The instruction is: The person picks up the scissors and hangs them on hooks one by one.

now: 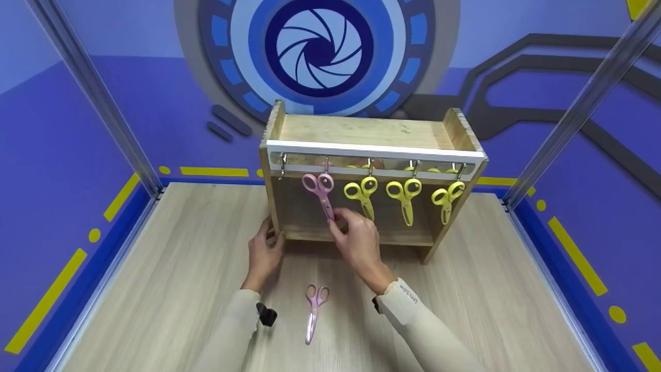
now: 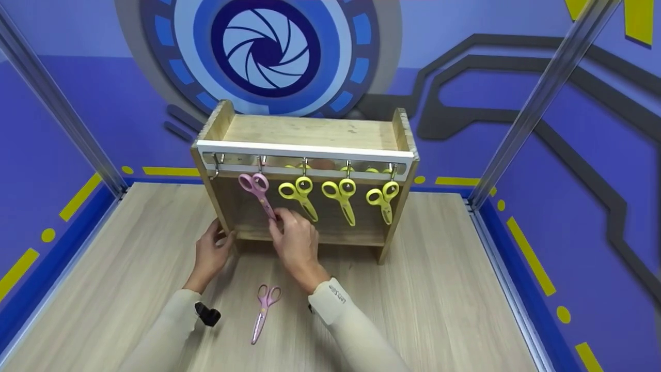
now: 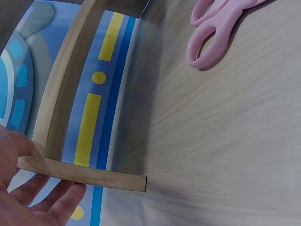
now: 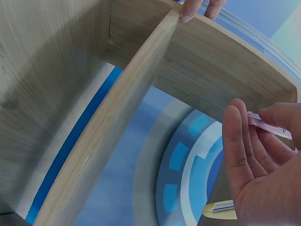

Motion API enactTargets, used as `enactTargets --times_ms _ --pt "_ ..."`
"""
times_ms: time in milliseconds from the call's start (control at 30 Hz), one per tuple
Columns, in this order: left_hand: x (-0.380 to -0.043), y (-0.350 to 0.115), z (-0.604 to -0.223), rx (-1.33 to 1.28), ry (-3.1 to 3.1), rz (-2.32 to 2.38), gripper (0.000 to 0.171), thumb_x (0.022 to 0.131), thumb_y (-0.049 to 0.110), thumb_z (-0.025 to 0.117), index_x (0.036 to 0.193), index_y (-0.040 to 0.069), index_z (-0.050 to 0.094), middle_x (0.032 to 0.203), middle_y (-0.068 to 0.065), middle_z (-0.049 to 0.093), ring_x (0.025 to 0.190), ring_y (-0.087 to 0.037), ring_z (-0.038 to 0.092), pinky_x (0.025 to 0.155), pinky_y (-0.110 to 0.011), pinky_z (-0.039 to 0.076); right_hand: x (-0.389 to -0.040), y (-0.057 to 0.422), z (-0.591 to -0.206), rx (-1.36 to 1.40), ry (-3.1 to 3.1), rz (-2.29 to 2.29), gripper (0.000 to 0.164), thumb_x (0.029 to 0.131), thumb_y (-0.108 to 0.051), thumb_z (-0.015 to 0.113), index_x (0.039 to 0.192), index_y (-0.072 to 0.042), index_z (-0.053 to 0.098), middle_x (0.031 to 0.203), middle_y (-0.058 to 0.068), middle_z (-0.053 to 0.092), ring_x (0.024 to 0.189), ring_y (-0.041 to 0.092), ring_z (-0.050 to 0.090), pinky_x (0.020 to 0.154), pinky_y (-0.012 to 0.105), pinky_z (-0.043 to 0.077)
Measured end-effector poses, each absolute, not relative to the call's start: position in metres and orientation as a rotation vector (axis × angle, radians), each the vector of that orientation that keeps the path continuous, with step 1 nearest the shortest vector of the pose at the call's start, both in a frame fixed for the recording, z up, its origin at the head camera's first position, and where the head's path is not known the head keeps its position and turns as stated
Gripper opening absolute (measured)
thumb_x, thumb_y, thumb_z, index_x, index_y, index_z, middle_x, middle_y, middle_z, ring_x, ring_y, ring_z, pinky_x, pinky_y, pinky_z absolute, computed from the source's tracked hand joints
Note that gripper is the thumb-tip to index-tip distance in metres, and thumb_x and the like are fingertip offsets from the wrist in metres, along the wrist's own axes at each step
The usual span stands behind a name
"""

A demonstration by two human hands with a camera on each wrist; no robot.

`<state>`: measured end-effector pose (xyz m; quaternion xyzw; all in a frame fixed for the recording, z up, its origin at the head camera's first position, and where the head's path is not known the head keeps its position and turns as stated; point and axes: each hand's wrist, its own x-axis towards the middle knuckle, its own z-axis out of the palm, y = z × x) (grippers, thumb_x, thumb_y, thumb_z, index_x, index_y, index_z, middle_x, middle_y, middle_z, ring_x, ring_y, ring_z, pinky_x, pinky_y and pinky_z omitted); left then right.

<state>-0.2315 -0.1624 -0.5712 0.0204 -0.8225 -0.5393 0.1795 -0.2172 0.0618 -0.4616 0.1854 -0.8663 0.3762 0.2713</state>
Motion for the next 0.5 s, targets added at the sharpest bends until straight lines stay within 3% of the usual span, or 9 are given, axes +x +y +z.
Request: enactTargets --times_ms 500 --pt "-0.2312 -0.1629 -0.5721 0.023 -2.321 -1.518 0.055 0.1 0.007 0.064 0.152 0.003 0.046 0.141 -0.023 0.058 0.122 -0.04 0.063 0.098 -0.053 0.056 -0.2183 0.0639 -0.4646 0.485 -2.336 0.987 0.013 0.09 -0.014 0.078 0.103 -0.01 0.077 0.097 0.003 0.079 0.07 0.019 0.073 0.059 0.037 0.06"
